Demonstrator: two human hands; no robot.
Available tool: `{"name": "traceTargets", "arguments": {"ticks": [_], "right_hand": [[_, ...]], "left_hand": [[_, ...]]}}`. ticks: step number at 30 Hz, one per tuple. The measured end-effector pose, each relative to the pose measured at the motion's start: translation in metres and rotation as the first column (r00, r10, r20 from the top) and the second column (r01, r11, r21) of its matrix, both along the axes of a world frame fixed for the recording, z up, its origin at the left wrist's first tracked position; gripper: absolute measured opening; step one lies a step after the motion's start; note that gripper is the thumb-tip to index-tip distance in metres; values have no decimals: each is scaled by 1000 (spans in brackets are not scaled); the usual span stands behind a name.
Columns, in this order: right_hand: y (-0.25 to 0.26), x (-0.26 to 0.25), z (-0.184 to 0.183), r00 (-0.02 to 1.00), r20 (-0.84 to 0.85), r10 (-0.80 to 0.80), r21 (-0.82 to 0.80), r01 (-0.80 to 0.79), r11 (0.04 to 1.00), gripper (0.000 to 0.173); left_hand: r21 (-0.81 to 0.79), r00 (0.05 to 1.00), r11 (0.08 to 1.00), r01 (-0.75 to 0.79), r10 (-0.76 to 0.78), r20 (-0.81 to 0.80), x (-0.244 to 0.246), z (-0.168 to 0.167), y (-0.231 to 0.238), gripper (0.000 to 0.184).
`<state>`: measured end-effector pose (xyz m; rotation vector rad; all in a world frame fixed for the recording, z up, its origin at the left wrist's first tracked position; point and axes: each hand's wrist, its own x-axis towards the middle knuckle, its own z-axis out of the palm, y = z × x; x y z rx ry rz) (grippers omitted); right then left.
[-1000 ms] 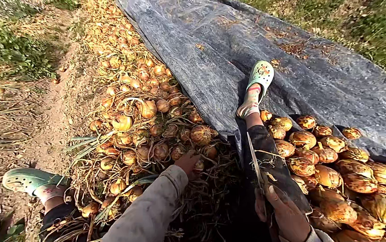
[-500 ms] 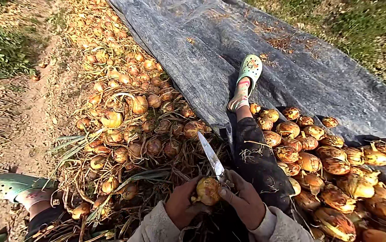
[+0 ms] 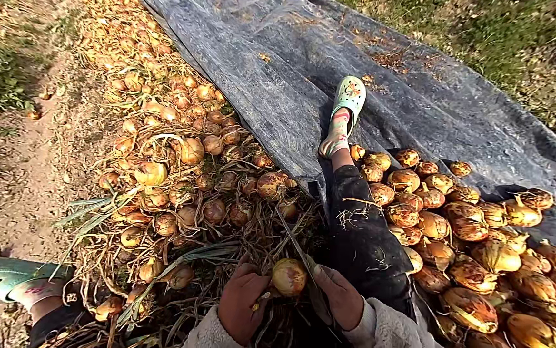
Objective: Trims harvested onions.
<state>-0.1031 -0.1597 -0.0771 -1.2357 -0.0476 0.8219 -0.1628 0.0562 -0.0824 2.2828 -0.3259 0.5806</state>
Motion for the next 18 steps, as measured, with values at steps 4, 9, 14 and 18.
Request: {"name": "traceTargets", "arguments": {"ticks": [4,9,14,18], "right_hand": [[4,-1,0,998,-67,4,10,-4,1000,40],[6,4,-21,945,-325,33,46,-20,999,47],[17,2,-23,892,-443,-89,-83,58,995,39],[20,5,-12,883,-388,-266,-277,163,947,36]], "left_hand": [[-18,954,955,-295,293,-67,13,15,5,31],[144,952,942,-303,307,-10,25,21,-15,31],[310,916,949,55,75,-393,-3,5,-54,34],[228,777,961,156,24,-630,16,12,-64,28]]}}
